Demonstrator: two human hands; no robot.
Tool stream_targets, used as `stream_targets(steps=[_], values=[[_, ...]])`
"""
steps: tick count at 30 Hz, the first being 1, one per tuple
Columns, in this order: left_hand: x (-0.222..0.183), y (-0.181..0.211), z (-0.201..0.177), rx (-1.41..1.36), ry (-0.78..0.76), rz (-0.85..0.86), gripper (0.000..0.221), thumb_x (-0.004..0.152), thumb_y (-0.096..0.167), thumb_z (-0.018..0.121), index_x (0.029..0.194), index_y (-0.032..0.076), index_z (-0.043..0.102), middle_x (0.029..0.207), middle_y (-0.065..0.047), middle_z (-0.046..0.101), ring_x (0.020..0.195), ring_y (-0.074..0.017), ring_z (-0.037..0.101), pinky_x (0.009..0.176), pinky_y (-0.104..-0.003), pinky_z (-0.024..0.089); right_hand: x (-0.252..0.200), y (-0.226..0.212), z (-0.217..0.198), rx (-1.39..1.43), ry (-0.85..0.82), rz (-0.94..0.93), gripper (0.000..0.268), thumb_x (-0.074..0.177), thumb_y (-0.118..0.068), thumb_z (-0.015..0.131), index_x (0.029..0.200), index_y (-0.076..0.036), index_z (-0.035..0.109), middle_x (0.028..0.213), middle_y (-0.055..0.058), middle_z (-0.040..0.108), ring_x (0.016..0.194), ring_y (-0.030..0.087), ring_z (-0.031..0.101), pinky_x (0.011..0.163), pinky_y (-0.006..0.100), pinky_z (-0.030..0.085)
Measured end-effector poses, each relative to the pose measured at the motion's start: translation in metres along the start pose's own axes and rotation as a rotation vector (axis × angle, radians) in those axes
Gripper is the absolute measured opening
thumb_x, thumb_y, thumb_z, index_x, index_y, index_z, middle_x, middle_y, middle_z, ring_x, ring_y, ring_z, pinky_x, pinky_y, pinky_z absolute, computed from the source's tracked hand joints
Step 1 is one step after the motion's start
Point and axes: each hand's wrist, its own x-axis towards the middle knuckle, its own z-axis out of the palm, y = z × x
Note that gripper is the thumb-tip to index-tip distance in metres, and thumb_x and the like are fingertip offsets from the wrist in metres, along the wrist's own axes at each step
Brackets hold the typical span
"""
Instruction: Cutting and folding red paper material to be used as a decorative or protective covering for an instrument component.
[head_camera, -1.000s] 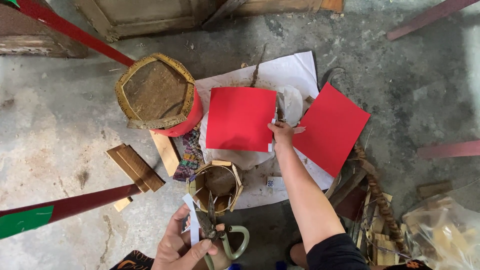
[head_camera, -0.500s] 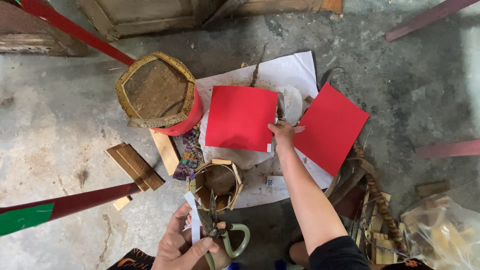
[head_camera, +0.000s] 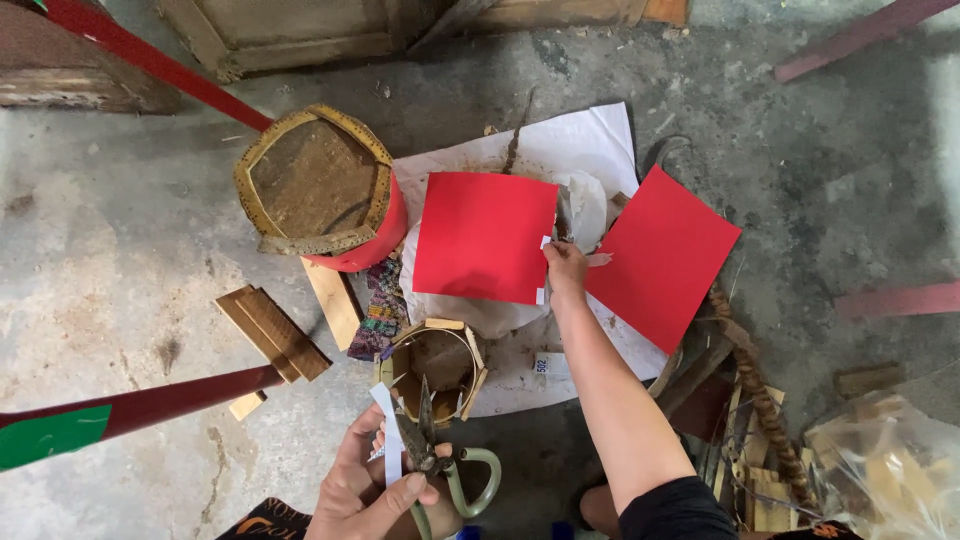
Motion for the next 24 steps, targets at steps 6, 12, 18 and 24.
stream_targets(steps=[6, 12, 18, 24], values=[[0.001, 0.004, 0.007, -0.064, 0.192, -0.182, 0.088, 0.073, -0.02, 0.072, 0.15, 0.016, 0.046, 0.104, -0.05, 0.081, 0.081, -0.0409, 0.079, 0.076, -0.044, 0.065, -0.002, -0.01, 0.009, 0.002, 0.118, 0.022, 0.027, 0.091, -0.024, 0.073, 0.11, -0.004, 0.072, 0.105, 0.011, 0.075, 0.09, 0.023, 0.07, 0.076, 0.035, 0.059], [0.002, -0.013, -0.011, -0.018, 0.159, -0.17, 0.096, 0.072, -0.015, 0.077, 0.155, 0.021, 0.042, 0.095, -0.037, 0.084, 0.065, -0.0366, 0.075, 0.075, -0.047, 0.066, -0.007, -0.014, 0.008, -0.053, 0.15, 0.058, 0.015, 0.093, -0.019, 0.073, 0.103, -0.008, 0.071, 0.101, 0.008, 0.074, 0.089, 0.022, 0.069, 0.074, 0.034, 0.059], [-0.004, -0.001, -0.001, 0.031, 0.207, -0.247, 0.091, 0.077, -0.019, 0.073, 0.154, 0.023, 0.047, 0.085, -0.033, 0.083, 0.071, -0.0438, 0.08, 0.075, -0.047, 0.063, -0.003, -0.012, 0.009, -0.069, 0.159, 0.03, 0.011, 0.089, -0.014, 0.075, 0.098, -0.008, 0.073, 0.096, 0.008, 0.075, 0.084, 0.022, 0.068, 0.071, 0.034, 0.059], [-0.01, 0.009, 0.012, -0.121, 0.179, -0.15, 0.09, 0.072, -0.021, 0.072, 0.152, 0.014, 0.051, 0.101, -0.043, 0.085, 0.066, -0.0385, 0.072, 0.072, -0.048, 0.062, -0.001, -0.016, 0.013, -0.25, 0.19, 0.034, 0.016, 0.09, -0.021, 0.077, 0.1, -0.01, 0.073, 0.099, 0.008, 0.075, 0.087, 0.024, 0.069, 0.069, 0.037, 0.059]])
